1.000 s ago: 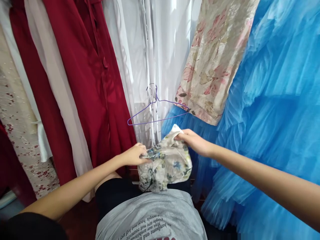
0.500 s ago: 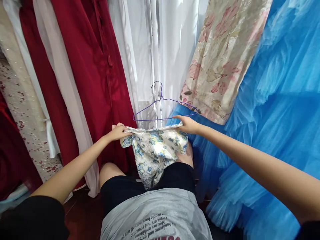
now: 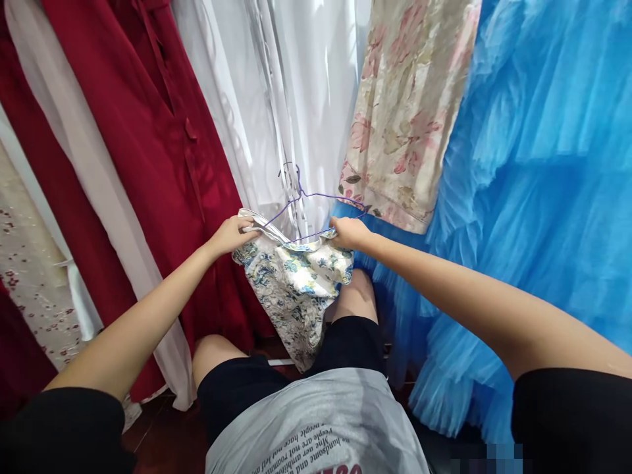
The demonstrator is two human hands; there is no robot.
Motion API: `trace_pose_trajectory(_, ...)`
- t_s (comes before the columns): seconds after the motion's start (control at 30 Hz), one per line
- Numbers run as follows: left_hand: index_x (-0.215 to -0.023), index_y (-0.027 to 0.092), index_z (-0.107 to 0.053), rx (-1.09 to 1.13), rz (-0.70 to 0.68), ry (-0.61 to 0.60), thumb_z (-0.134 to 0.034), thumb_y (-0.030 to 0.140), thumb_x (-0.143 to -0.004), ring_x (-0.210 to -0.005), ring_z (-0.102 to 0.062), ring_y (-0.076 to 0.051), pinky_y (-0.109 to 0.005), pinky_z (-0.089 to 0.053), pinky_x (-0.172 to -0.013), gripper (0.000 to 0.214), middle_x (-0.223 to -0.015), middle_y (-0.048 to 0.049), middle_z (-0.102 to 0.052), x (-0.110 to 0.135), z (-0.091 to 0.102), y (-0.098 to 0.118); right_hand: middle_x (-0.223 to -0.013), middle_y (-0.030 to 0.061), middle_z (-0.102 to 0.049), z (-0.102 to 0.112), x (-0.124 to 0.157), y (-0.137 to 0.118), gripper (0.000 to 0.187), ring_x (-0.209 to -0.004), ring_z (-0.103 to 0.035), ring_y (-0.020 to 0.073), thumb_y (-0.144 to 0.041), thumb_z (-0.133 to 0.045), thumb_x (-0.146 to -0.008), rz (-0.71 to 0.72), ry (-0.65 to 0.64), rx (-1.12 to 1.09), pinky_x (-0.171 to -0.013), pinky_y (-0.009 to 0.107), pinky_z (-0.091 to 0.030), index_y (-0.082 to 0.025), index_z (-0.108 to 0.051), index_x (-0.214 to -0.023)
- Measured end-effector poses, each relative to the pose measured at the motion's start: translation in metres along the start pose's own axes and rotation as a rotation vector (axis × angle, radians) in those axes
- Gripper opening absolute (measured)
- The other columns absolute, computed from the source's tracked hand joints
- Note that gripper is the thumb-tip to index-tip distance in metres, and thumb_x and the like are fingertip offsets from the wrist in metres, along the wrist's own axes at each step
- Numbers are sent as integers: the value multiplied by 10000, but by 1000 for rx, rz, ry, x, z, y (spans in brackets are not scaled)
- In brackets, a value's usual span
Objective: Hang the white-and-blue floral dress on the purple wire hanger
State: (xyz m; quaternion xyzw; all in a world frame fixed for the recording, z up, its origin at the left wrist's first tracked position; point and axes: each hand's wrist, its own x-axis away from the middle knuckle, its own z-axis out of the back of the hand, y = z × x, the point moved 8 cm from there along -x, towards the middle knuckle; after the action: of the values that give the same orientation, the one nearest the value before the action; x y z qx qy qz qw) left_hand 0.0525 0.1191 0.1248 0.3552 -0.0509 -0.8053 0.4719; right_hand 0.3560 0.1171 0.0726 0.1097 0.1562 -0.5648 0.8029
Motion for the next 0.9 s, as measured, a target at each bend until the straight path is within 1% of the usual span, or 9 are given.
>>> trace_pose_trajectory(0.07,-605,180,-615,71,12,-11,-705,506,-722,-775,-558,-196,-274,-399,-694,358,-681,-9,-610,-11,-17,9,-1186,226,-711,5,1,13,621,-1084,-684,376,-486,-552,-943,-55,49,14,-868,408,-503,-112,-441,-1426)
trace_pose_trajectory(0.13,-607,172,-622,141,58,-14,-705,518,-730,-683,-557,-186,-277,-395,-622,376,-605,-10,-581,-19,-34,13,-1183,255,-703,11,2,28,677,-1071,-687,391,-494,-509,-966,-104,92,23,-864,427,-505,-73,-343,-1470)
trace_pose_trajectory(0.23,-591,163,-611,227,144,-15,-740,518,-710,-582,-545,-179,-281,-378,-536,397,-531,-23,-554,-23,-47,13,-1196,269,-697,21,5,54,702,-1080,-683,408,-557,-469,-977,-151,125,26,-869,445,-509,-65,-346,-1462)
trace_pose_trajectory(0.37,-599,151,-612,296,231,-25,-757,543,-704,-512,-528,-159,-276,-364,-479,431,-536,-46,-581,-19,-37,10,-1233,223,-703,34,8,88,772,-1113,-676,390,-647,-458,-960,-157,174,-41,-891,442,-517,-127,-344,-1519)
trace_pose_trajectory(0.47,-566,145,-603,293,253,-47,-788,566,-680,-478,-487,-135,-262,-317,-452,474,-521,-42,-564,-19,-25,10,-1276,220,-687,35,4,105,836,-1158,-658,384,-653,-510,-933,-149,192,-149,-951,457,-508,-116,-352,-1554)
trace_pose_trajectory(0.63,-532,149,-584,245,227,-73,-810,553,-669,-460,-410,-103,-252,-254,-462,482,-487,-6,-491,-21,-20,13,-1485,162,-555,19,-7,110,831,-1352,-532,348,-609,-545,-931,-113,115,-257,-1114,427,-418,-130,-345,-1580)
trace_pose_trajectory(0.73,-534,152,-575,220,208,-64,-782,581,-685,-467,-383,-93,-248,-233,-472,499,-487,9,-462,-21,-21,13,-1523,147,-517,12,-10,111,821,-1391,-493,337,-583,-544,-940,-128,94,-281,-1144,423,-387,-131,-325,-1589)
trace_pose_trajectory(0.83,-520,158,-551,185,184,-52,-772,591,-683,-477,-366,-90,-250,-220,-482,512,-488,18,-438,-22,-18,13,-1408,142,-623,8,-14,109,722,-1302,-572,344,-521,-614,-911,-151,45,-302,-1086,427,-443,-138,-476,-1508)
trace_pose_trajectory(0.9,-505,165,-528,150,159,-17,-774,578,-681,-486,-348,-91,-257,-216,-494,512,-487,27,-408,-23,-12,12,-1189,142,-731,10,-16,108,575,-1152,-657,347,-496,-649,-890,-176,23,-317,-991,412,-502,-122,-651,-1327)
